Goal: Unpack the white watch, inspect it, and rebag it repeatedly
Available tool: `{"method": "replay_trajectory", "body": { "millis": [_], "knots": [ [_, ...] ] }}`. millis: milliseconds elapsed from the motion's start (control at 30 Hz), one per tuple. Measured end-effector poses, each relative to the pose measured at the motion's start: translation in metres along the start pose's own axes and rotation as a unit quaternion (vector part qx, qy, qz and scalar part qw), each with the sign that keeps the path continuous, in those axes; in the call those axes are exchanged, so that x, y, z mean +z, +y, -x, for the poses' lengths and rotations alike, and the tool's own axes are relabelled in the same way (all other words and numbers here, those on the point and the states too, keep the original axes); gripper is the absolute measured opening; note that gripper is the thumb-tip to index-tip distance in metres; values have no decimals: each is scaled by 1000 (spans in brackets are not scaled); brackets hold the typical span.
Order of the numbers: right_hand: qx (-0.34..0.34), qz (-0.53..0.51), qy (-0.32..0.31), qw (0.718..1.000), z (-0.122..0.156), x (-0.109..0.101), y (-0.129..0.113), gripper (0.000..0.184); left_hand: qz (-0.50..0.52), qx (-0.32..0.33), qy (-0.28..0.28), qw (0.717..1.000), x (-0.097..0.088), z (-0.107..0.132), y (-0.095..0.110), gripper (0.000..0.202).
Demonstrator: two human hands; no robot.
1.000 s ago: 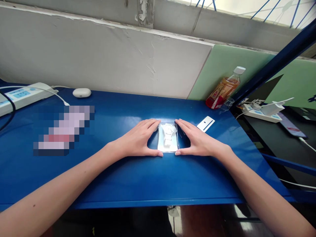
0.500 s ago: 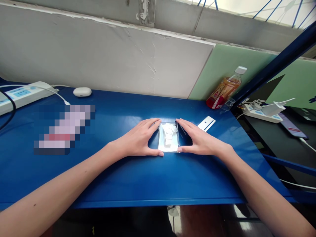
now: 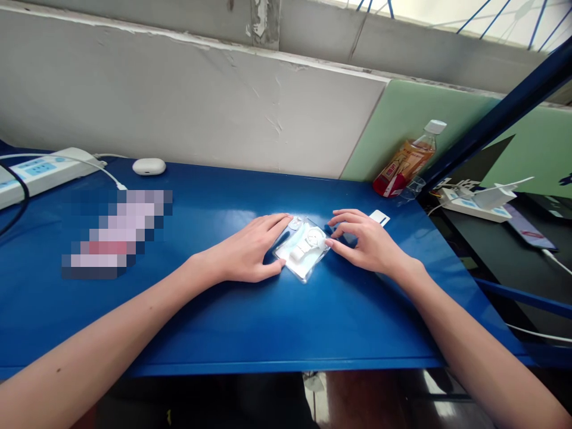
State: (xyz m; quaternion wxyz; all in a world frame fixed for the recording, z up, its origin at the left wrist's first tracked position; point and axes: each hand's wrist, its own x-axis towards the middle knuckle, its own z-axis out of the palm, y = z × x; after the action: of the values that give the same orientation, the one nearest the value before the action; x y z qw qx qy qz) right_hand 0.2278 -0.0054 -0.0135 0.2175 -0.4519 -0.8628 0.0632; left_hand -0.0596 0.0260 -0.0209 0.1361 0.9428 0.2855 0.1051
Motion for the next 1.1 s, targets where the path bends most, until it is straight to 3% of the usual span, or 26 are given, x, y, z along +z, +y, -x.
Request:
{"method": "replay_trajectory", "body": {
  "millis": [133, 233, 333, 433, 533, 667, 1100],
  "knots": [
    [-22, -23, 8, 999, 0, -2, -1, 34, -22, -29, 19, 999, 0, -2, -1, 63],
    [-10, -11, 21, 1000, 0, -4, -1, 19, -43, -63, 65, 995, 2, -3, -3, 55],
    [-27, -6, -24, 999, 0, -6, 0, 57, -35, -61, 69, 995, 0, -3, -3, 60],
    [-48, -16, -89, 995, 1, -6, 1, 79, -15, -14, 26, 999, -2, -2, -1, 86],
    [-32, -19, -94, 995, 2, -2, 0, 83, -16, 10, 1, 1000, 0, -2, 1, 94],
    [6, -13, -89, 996, 2, 3, -1, 87, -30, -14, 16, 999, 3, -1, -4, 84],
    [45, 3, -101, 994, 3, 0, 4, 88, -40, -58, 19, 997, 0, -3, -11, 94]
  ]
}}
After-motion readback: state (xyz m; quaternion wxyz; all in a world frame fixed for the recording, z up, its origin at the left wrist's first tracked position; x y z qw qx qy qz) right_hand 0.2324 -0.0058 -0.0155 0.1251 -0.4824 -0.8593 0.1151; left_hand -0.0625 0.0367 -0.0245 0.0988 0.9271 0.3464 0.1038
